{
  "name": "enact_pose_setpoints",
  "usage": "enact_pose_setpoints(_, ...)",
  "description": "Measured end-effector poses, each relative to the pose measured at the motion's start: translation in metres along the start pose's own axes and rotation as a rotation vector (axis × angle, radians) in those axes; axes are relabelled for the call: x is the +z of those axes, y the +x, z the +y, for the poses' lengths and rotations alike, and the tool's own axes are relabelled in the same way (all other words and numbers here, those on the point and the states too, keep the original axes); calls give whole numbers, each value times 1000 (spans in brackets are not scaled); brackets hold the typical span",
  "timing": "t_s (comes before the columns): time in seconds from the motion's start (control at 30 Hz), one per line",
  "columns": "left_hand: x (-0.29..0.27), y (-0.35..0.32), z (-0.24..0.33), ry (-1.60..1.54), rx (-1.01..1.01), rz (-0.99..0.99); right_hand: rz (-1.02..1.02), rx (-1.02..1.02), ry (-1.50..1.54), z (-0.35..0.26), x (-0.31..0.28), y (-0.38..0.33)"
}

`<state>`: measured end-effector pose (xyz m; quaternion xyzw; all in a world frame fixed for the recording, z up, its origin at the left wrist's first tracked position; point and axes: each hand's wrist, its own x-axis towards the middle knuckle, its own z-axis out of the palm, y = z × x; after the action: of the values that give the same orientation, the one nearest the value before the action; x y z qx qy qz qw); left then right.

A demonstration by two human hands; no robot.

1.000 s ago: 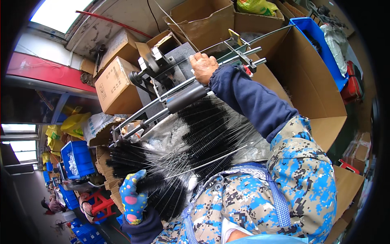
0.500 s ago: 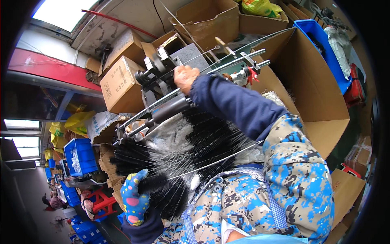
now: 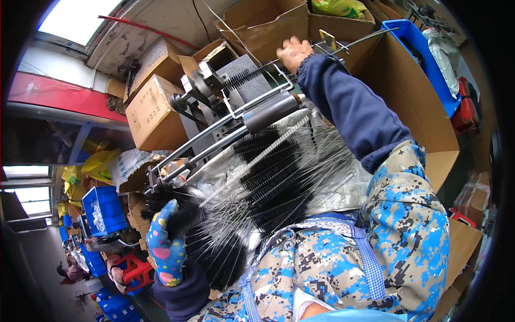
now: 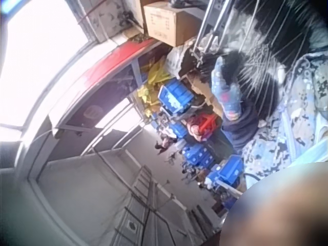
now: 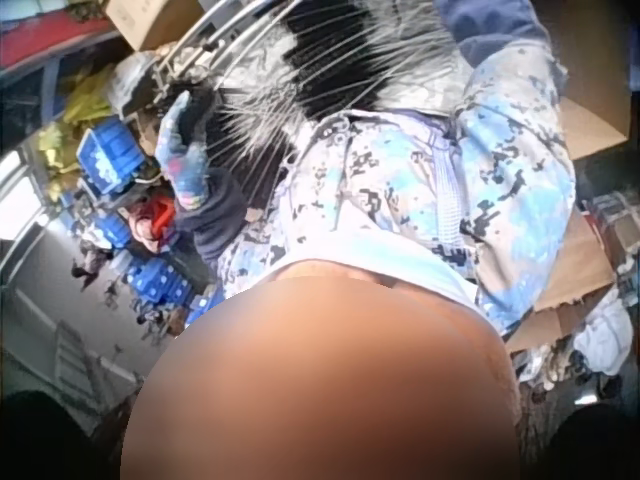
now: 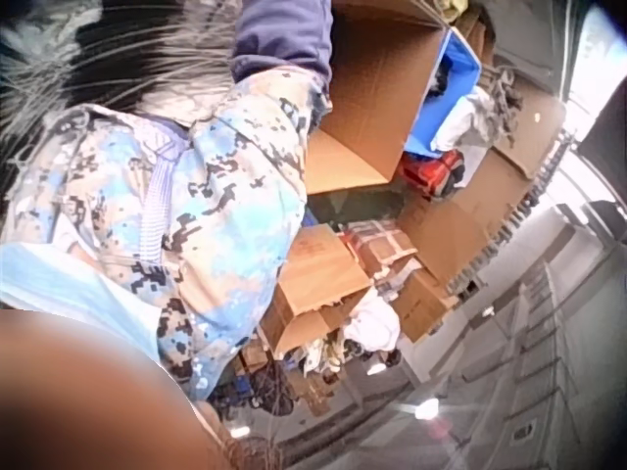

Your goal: Operating a manual twisting machine to assemble wire and bristles into industrial cleaning brushes.

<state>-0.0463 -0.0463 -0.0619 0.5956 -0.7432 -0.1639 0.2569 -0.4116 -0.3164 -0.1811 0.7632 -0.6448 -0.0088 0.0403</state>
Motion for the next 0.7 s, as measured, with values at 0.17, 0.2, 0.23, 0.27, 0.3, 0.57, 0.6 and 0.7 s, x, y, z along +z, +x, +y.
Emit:
enact_pose_setpoints(0.17,-38,-23,-25,-99,-122,196,75,-202,-41,20,-37,-33)
enact_pose_setpoints(0.2,-47,-36,-38,-238,-206,233,200,-231,-42,26,-39,-58)
enact_pose_setpoints(0.23,-51,-39,-40,-307,-264,273,127,-276,35,35,-37,-86)
enact_pose_setpoints(0.27,-55,-41,-35,-367,-322,316,59,-323,120,35,-36,-111)
enact_pose_setpoints(0.3,-58,-39,-28,-264,-346,279,41,-383,176,20,-29,-129)
enact_pose_setpoints(0.57,63,21,18,38,128,-312,545,-799,702,-165,-81,-202)
enact_pose_setpoints(0.6,67,17,25,76,167,-300,552,-843,717,-167,-78,-199)
enact_pose_setpoints(0.7,25,-7,9,48,-116,-386,344,-782,523,-132,-68,-172)
